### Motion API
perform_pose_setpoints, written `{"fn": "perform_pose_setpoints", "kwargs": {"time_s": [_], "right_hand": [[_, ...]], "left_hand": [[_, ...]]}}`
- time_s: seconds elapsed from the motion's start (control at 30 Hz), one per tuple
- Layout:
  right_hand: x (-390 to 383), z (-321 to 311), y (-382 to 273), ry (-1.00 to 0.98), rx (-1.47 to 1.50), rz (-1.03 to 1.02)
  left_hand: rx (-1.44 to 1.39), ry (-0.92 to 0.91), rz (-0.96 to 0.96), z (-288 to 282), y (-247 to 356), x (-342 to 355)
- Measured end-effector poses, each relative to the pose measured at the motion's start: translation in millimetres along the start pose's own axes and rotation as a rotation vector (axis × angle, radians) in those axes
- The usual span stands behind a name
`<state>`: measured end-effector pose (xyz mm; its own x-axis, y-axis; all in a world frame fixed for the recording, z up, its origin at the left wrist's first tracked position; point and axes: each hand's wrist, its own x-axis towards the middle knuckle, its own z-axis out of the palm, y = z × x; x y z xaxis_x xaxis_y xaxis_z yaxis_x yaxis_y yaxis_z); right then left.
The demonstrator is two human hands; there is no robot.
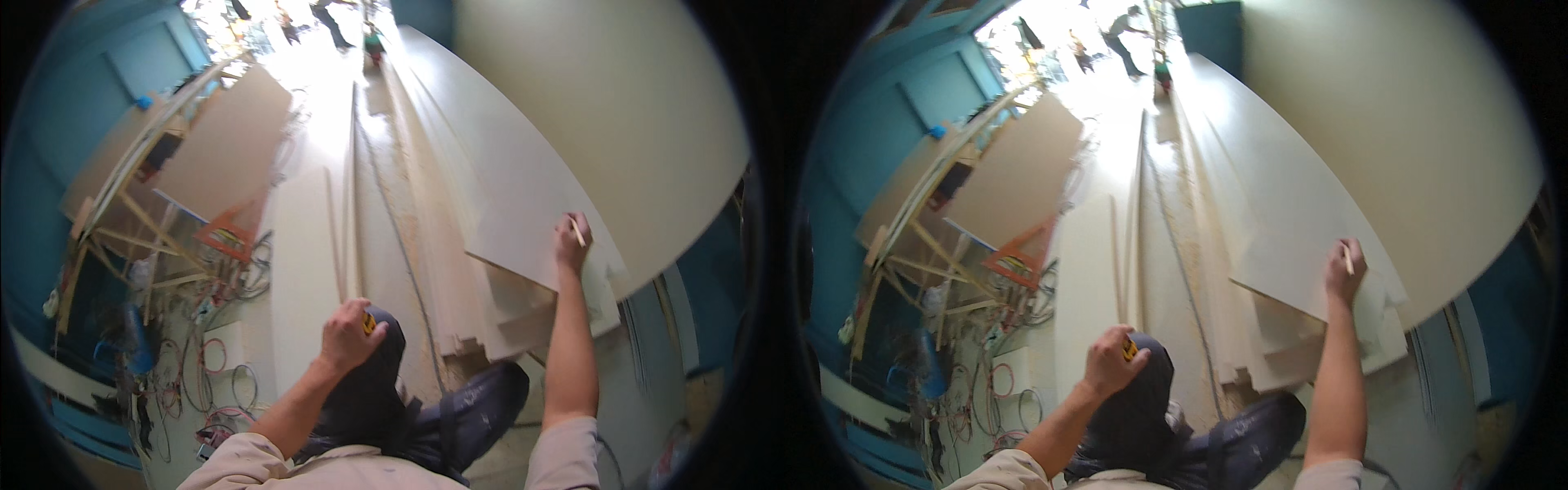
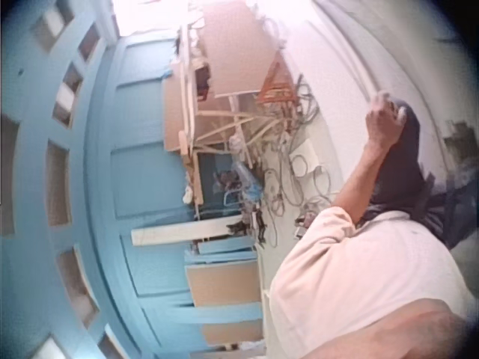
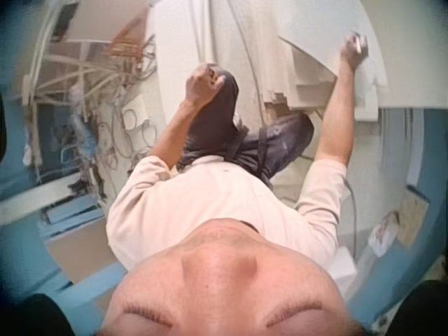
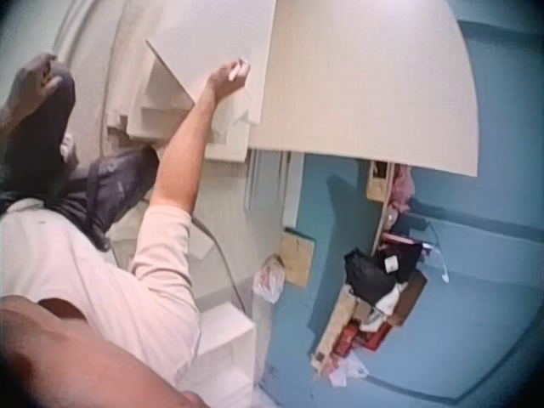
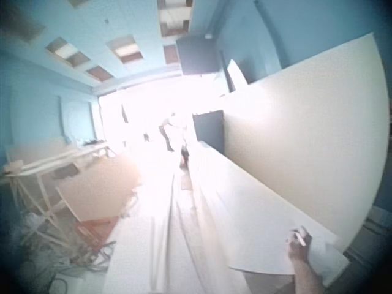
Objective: The person measures and marks white wooden panels using a tape measure and pencil. They handle multiple panels, measure dimensions, and write notes on the surfaces.
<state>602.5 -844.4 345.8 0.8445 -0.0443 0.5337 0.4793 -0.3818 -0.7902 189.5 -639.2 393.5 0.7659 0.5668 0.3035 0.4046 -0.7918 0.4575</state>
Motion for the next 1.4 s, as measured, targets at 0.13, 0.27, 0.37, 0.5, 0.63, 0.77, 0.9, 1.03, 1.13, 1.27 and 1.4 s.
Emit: {"fn": "perform_pose_setpoints", "kwargs": {"time_s": [0.13,0.27,0.37,0.5,0.63,0.77,0.9,1.03,1.13,1.27,1.4], "right_hand": [[-9.4,14.7,-14.2,-0.022,0.04,0.063],[-11.4,14.6,-39.6,0.009,0.107,0.142],[-3.0,6.5,-8.7,0.071,-0.015,0.106],[-12.0,4.5,4.3,0.035,0.006,0.106],[-19.6,43.6,-36.1,-0.007,0.07,-0.084],[-23.0,18.0,-34.5,0.031,0.063,0.057],[-25.2,25.6,-27.7,0.094,0.015,0.021],[-20.7,21.9,-35.5,0.103,-0.034,0.019],[-21.6,15.9,-41.1,0.091,-0.063,0.051],[-23.9,14.3,-39.2,0.086,-0.122,0.078],[-22.2,12.7,-43.5,0.083,-0.085,0.078]], "left_hand": [[-0.02,0.01,-0.008,21.9,-10.5,9.3],[-0.189,-0.056,-0.25,58.8,-31.0,57.4],[-0.661,-0.113,-0.159,81.3,-3.9,128.8],[-0.818,-0.05,0.194,98.3,75.9,232.1],[-0.263,-0.01,0.399,142.8,90.0,350.0],[-0.244,-0.214,0.564,263.0,128.4,404.7],[-0.676,-0.292,0.559,281.2,139.2,407.2],[-0.642,-0.18,0.811,302.6,134.5,414.1],[-0.726,-0.21,0.802,316.7,134.0,418.4],[-0.676,-0.206,0.831,325.9,134.1,418.5],[-0.612,-0.244,0.777,332.3,130.1,423.2]]}}
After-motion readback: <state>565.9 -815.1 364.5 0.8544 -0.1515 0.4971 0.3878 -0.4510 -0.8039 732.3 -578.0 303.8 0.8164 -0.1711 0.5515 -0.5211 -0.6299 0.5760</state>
